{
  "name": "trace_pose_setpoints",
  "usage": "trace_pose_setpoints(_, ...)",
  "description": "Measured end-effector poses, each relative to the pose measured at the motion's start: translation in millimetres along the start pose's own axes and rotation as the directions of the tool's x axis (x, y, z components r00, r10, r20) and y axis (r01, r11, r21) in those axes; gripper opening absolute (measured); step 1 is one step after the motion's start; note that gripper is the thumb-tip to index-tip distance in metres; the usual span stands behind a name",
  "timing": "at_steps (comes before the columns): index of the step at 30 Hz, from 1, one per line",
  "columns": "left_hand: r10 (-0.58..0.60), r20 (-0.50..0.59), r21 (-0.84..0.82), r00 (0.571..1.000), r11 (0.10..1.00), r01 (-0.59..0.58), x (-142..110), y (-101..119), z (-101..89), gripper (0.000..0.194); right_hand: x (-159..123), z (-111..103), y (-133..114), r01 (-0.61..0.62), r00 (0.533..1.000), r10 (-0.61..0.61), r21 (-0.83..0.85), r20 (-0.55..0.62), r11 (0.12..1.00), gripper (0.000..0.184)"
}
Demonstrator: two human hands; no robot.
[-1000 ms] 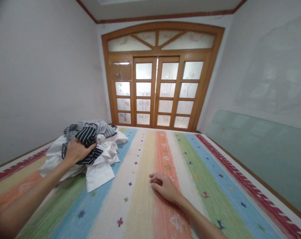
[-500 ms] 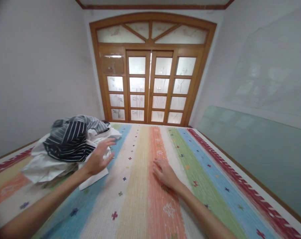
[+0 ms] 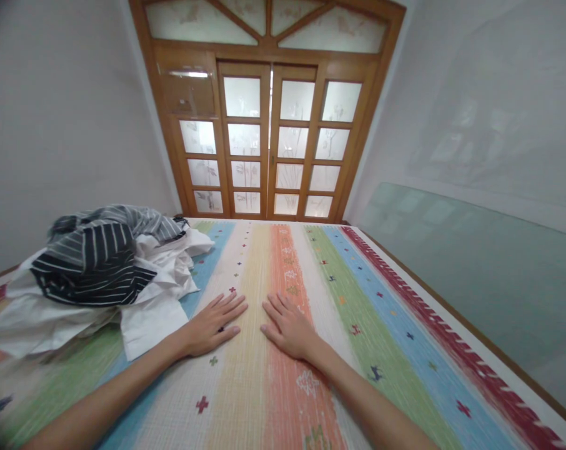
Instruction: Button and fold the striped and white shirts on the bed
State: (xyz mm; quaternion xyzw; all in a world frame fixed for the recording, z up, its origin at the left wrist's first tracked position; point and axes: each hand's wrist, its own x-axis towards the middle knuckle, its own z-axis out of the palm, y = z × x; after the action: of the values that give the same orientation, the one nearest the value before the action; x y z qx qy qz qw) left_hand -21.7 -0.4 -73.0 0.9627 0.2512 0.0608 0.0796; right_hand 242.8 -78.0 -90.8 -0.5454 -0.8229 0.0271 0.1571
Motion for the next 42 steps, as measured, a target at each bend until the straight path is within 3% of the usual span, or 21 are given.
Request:
trace_pose_setpoints(10,0.003,-0.022,-0.021,1.000,1.000,-0.004,1.1,-3.4,4.7,0.059,-2.3,-9.4,-4.1,0.037,0.998,-0.038,0.013,0.047,0.999,0.066)
trace_pose_setpoints(36,-0.016,-0.025,-0.022,1.000,1.000,0.015,-0.1,-1.9,4.7,0.062,-2.4,-3.2,-2.4,0.027,1.000,-0.027,0.019,0.016,0.999,0.063)
trace_pose_setpoints(42,0.007,-0.067,-0.029,0.998,1.000,-0.009,-0.4,-4.2,8.0,0.060,-3.2,-1.6,-0.8,0.026,1.000,-0.026,0.018,0.005,0.999,0.061)
